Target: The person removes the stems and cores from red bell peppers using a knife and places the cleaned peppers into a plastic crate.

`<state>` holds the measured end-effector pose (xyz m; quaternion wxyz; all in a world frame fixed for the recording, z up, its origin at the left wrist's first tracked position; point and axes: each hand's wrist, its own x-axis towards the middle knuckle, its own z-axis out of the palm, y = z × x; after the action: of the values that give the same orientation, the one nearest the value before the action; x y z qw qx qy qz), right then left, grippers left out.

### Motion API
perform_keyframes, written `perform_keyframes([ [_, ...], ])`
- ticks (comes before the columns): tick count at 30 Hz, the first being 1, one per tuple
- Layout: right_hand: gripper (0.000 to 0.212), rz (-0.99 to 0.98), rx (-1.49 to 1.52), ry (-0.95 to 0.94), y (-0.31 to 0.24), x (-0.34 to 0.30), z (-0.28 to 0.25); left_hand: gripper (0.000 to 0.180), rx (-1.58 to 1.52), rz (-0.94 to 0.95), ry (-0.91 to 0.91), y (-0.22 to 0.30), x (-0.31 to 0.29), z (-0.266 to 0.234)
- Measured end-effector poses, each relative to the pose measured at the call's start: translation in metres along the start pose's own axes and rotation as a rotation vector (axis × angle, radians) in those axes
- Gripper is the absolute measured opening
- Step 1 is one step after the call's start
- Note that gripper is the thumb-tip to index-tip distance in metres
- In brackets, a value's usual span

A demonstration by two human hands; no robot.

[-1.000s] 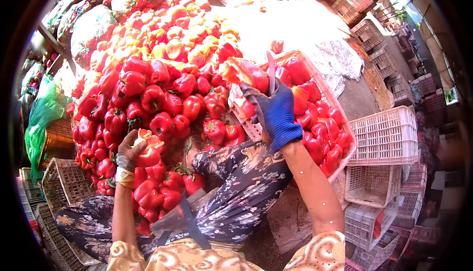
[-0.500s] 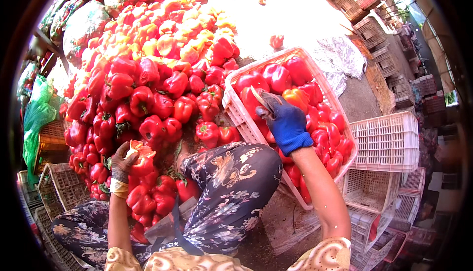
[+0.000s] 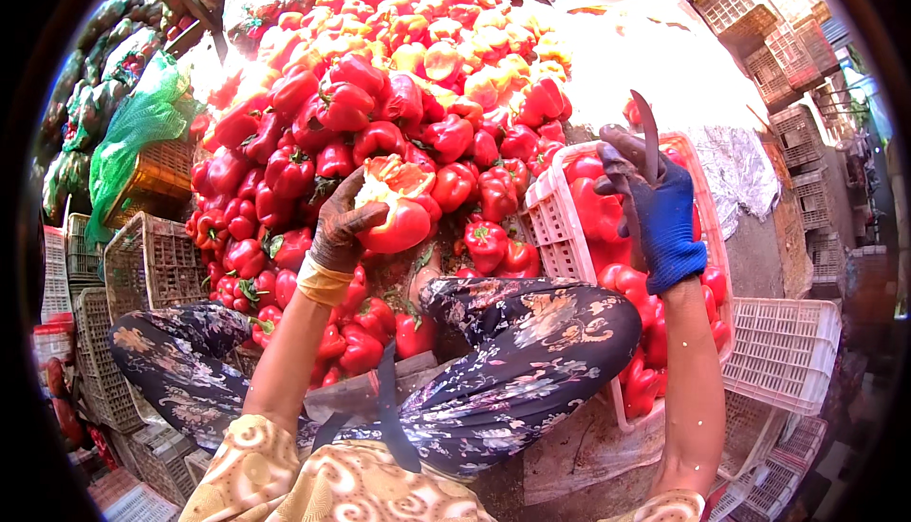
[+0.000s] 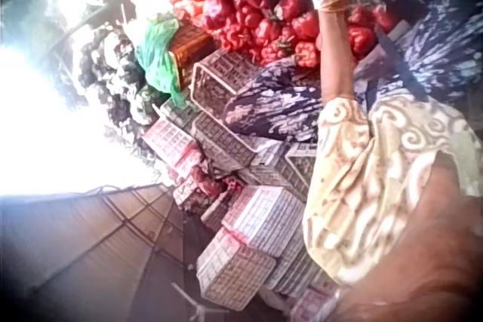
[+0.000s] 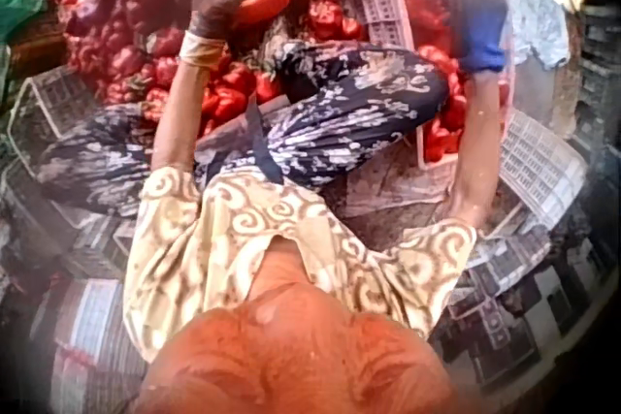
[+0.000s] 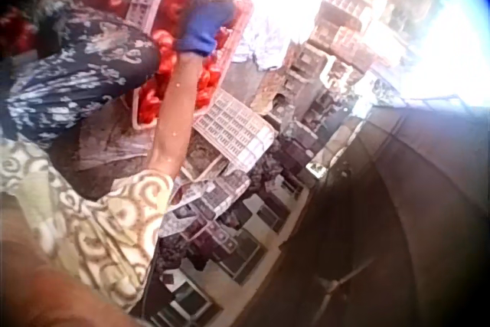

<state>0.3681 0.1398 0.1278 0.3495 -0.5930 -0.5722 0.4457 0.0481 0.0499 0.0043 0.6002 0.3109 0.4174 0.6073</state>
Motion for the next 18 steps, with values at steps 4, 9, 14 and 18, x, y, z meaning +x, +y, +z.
perform_keyframes([
  [4,0.053,0.018,0.143,-0.298,-0.03,-0.031,0.073,0.077,-0.007,0.22,0.058,0.015,0.007,0.03],
  [9,0.061,0.106,0.272,-0.463,-0.033,-0.065,0.121,0.078,0.093,0.31,0.009,0.027,-0.01,0.051],
  [14,0.066,0.199,0.216,-0.513,-0.009,-0.061,0.13,0.075,0.155,0.319,0.034,0.016,-0.012,0.048],
  [18,0.065,-0.055,0.107,-0.337,0.015,-0.061,0.148,0.068,0.603,0.341,0.1,0.017,-0.015,0.039],
])
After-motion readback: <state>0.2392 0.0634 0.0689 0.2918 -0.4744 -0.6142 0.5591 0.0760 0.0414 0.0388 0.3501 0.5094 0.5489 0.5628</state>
